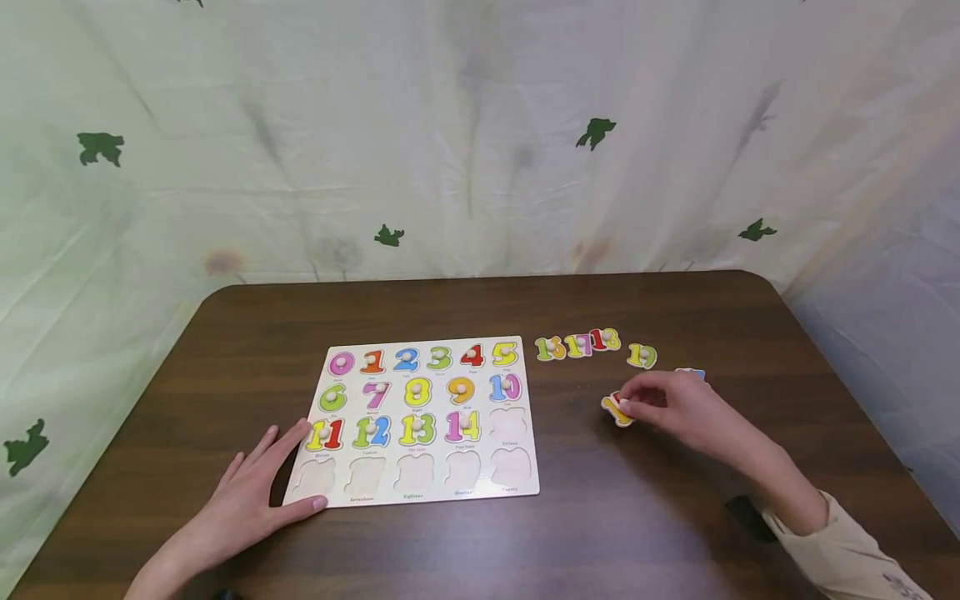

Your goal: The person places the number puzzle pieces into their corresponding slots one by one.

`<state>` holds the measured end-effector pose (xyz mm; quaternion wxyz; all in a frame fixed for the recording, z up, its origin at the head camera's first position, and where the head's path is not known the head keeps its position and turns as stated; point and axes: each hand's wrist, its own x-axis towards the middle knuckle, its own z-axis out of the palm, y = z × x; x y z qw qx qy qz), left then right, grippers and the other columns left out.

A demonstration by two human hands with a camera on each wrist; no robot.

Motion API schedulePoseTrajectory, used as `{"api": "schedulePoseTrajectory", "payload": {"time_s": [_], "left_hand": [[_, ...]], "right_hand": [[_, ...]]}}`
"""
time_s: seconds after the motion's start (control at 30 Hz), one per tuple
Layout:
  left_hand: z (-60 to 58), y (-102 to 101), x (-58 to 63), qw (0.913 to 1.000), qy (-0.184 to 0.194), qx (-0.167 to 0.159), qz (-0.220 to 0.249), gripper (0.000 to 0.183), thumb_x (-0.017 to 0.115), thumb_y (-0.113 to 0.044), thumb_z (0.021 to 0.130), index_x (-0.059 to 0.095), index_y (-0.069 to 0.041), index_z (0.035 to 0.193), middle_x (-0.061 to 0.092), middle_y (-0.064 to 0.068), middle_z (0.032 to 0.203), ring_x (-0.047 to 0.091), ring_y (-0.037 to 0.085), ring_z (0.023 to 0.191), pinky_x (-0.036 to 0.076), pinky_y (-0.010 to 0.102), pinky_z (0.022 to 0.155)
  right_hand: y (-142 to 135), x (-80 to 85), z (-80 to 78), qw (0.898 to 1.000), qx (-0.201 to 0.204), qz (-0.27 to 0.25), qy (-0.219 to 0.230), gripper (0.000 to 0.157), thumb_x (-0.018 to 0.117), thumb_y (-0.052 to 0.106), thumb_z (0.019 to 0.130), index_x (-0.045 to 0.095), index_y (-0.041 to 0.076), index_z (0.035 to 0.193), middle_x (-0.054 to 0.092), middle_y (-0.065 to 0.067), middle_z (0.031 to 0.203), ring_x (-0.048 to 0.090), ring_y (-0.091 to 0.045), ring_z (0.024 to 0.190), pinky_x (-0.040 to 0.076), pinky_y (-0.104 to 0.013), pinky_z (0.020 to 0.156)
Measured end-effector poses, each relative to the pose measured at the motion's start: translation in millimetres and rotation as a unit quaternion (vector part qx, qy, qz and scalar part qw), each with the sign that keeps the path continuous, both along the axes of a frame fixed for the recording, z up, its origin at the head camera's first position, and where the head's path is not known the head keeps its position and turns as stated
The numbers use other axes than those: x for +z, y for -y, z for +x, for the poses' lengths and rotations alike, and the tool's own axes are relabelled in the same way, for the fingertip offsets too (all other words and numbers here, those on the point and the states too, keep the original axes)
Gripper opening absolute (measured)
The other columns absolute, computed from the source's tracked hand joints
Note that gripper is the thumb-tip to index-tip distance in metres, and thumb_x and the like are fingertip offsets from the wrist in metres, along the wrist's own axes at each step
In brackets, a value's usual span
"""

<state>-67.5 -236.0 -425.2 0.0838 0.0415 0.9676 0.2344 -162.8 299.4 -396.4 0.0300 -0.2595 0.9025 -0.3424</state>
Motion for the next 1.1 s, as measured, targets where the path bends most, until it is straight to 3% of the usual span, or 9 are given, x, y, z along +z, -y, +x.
{"api": "schedulePoseTrajectory", "payload": {"time_s": [0.17,0.5,0.77,1.1], "left_hand": [[0.3,0.8,0.1,0.9999,-0.009,-0.004,0.005,0.107,0.072,-0.071,0.072,0.032,-0.016,0.154,0.034,0.014,0.156,0.015,0.045,0.144,0.01,0.071,0.106],[0.2,1.2,0.3,1.0,-0.003,-0.003,0.0,0.107,0.071,-0.072,0.072,0.032,-0.015,0.154,0.035,0.015,0.155,0.016,0.047,0.143,0.011,0.072,0.105],[0.4,0.0,0.9,1.0,-0.001,-0.002,0.003,0.108,0.072,-0.071,0.072,0.032,-0.014,0.154,0.035,0.016,0.155,0.015,0.046,0.144,0.011,0.072,0.105],[1.1,-0.7,2.0,0.9999,-0.009,-0.002,0.005,0.107,0.071,-0.071,0.072,0.032,-0.014,0.153,0.036,0.016,0.154,0.016,0.046,0.144,0.011,0.072,0.105]], "right_hand": [[43.5,-0.2,1.6,1.0,0.012,-0.023,-0.013,0.009,0.078,0.014,0.086,0.072,0.02,0.089,0.066,0.015,0.077,0.06,-0.005,0.068,0.051,-0.023,0.059],[111.1,-5.6,-2.1,0.998,0.038,0.004,0.057,0.008,0.079,0.021,0.085,0.071,0.023,0.086,0.063,0.015,0.072,0.057,-0.006,0.066,0.049,-0.023,0.058],[132.9,-13.6,-12.0,0.997,0.039,0.059,0.045,0.011,0.082,0.023,0.082,0.07,0.023,0.082,0.058,0.017,0.065,0.051,-0.005,0.061,0.044,-0.023,0.055],[137.0,-15.0,-17.4,0.992,0.041,0.041,0.11,0.01,0.081,0.022,0.083,0.071,0.02,0.085,0.062,0.009,0.068,0.054,-0.011,0.056,0.047,-0.026,0.049]]}}
